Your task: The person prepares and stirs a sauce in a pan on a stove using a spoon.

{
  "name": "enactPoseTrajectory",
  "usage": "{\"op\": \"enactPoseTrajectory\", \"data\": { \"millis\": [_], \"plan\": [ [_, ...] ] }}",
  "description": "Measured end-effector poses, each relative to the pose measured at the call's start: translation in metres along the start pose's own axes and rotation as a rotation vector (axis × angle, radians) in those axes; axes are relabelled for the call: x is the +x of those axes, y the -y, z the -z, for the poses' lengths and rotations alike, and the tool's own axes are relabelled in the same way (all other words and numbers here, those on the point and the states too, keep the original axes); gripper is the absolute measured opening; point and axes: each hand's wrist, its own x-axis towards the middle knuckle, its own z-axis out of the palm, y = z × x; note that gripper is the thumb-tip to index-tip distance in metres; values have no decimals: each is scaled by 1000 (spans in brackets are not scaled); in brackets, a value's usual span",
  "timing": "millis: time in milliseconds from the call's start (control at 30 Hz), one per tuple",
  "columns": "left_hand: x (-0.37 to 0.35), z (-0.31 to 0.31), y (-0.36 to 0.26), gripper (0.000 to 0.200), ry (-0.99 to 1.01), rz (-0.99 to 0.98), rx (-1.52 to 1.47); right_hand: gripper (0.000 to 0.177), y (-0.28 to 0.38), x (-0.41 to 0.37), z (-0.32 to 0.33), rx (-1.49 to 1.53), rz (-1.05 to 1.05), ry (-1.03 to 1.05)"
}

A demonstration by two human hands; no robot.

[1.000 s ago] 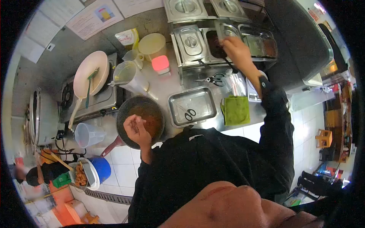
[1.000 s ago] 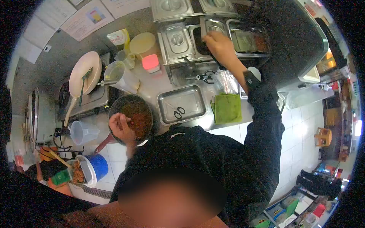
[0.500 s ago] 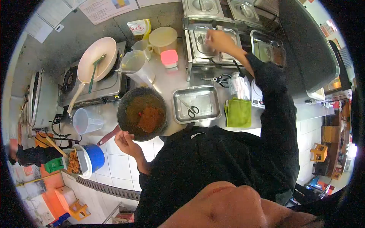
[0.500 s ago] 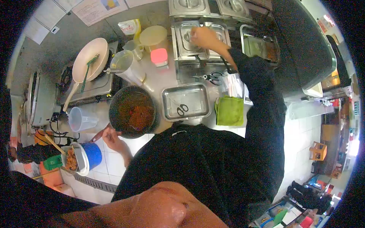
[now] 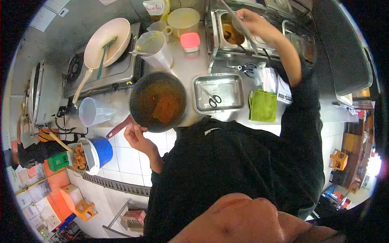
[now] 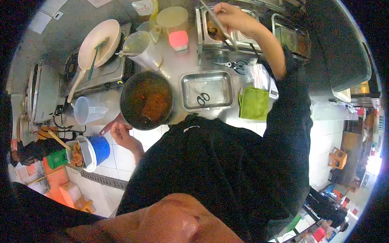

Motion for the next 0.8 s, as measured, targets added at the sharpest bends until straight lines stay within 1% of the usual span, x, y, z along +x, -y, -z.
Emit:
{"op": "enactPoseTrajectory", "data": {
  "millis": [67,100,133,167,233,267,300,367,400,433,467,500,533,567,600,633,700,733,767,800],
  "plan": [
    [5,-4,-4,12,18,18,0,40,26,-59,-38,205,58,83],
    [8,-8,-5,12,25,56,-26,43,8,-72,-48,329,-85,202],
    [10,-12,-7,12,34,93,-53,55,6,-90,-73,128,-112,125],
    [12,-18,-9,12,36,94,-51,60,-30,-97,-89,422,-280,264],
    [10,-32,-12,11,76,137,-71,49,-129,-102,-132,695,-473,426],
    [10,-37,-13,12,139,126,-72,47,-143,-108,-154,706,-540,249],
    [9,-45,-14,12,135,126,-81,49,-177,-109,-162,847,-578,346],
    [5,-59,-18,13,270,167,-129,43,-207,-116,-158,851,-544,378],
    [3,-66,-21,13,337,171,-154,43,-216,-118,-148,842,-541,379],
    [1,-75,-27,13,333,168,-159,41,-222,-119,-138,601,-488,403],
    [-1,-85,-35,13,439,172,-168,38,-228,-119,-131,362,-431,421],
    [-4,-94,-40,13,546,174,-177,38,-209,-114,-123,357,-424,421],
    [-8,-101,-42,13,546,168,-180,32,-163,-108,-110,-130,-262,221],
    [-14,-108,-44,13,615,147,-213,26,-116,-104,-100,-603,-95,7],
    [-20,-112,-45,14,688,129,-245,23,-68,-100,-93,-632,-20,-242],
    [-28,-115,-46,14,698,128,-245,22,-34,-95,-92,-656,53,-492],
    [-45,-119,-46,14,827,85,-337,24,-24,-65,-85,-954,57,-685],
    [-50,-117,-47,15,891,105,-354,24,-34,-48,-76,-958,56,-692],
    [-52,-113,-45,15,894,100,-359,24,-50,-29,-71,-935,-132,-559],
    [-51,-108,-42,13,919,50,-320,24,-61,-14,-68,-904,-312,-424]
  ]
}}
